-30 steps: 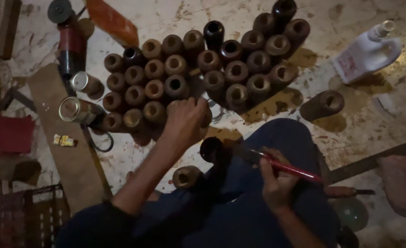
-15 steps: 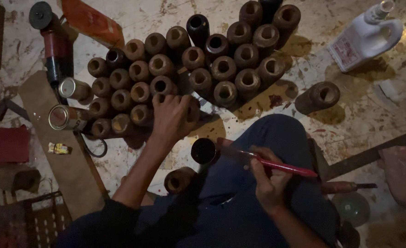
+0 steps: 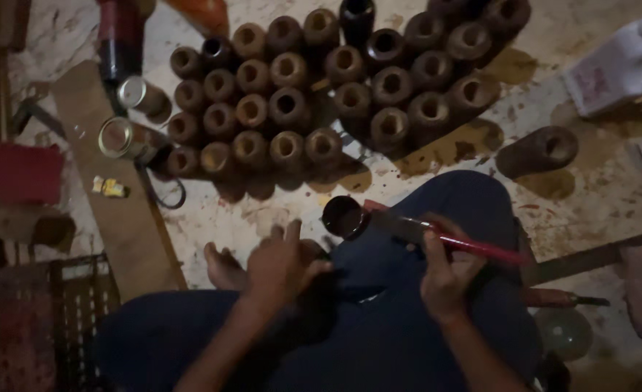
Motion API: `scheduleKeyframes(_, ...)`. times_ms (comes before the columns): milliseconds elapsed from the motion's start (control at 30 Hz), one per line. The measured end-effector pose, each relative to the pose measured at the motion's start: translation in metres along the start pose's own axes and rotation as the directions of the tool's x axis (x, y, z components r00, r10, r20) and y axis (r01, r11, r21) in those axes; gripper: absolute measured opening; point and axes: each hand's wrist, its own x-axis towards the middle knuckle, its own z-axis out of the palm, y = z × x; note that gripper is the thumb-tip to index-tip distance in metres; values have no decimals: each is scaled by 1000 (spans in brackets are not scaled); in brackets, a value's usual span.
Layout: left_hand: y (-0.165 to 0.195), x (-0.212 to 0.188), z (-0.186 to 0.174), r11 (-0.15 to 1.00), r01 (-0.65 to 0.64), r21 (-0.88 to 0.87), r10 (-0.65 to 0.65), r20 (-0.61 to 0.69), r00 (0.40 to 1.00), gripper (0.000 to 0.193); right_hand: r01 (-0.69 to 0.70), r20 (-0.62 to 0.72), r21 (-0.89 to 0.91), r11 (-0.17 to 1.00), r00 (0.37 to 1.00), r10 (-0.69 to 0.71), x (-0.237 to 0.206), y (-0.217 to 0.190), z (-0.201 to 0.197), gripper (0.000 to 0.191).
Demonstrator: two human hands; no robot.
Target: The person sits on the floor and repeatedly picks up small hollow wooden objects, applies a dark liquid finish with a brush, and places them back on a wooden board. The person rotates each object to coat the exterior and interior surfaces before returning it to the group.
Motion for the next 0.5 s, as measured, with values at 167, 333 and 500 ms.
scheduleKeyframes(167, -70, -18, 38, 772, 22, -635, -196, -204, 959, 68, 13, -11, 48, 999, 1000, -13, 6, 8, -6, 25)
scheduleKeyframes(333, -98, -63, 45, 44, -406, -913, -25, -408, 913, 113, 89, -27, -352, 932, 994, -105, 16, 24, -18, 23)
scheduleKeyframes(500, -49, -81, 54, 229, -406, -885, 212, -362, 908, 93, 344, 170, -704, 621, 931, -324, 30, 48, -35, 18)
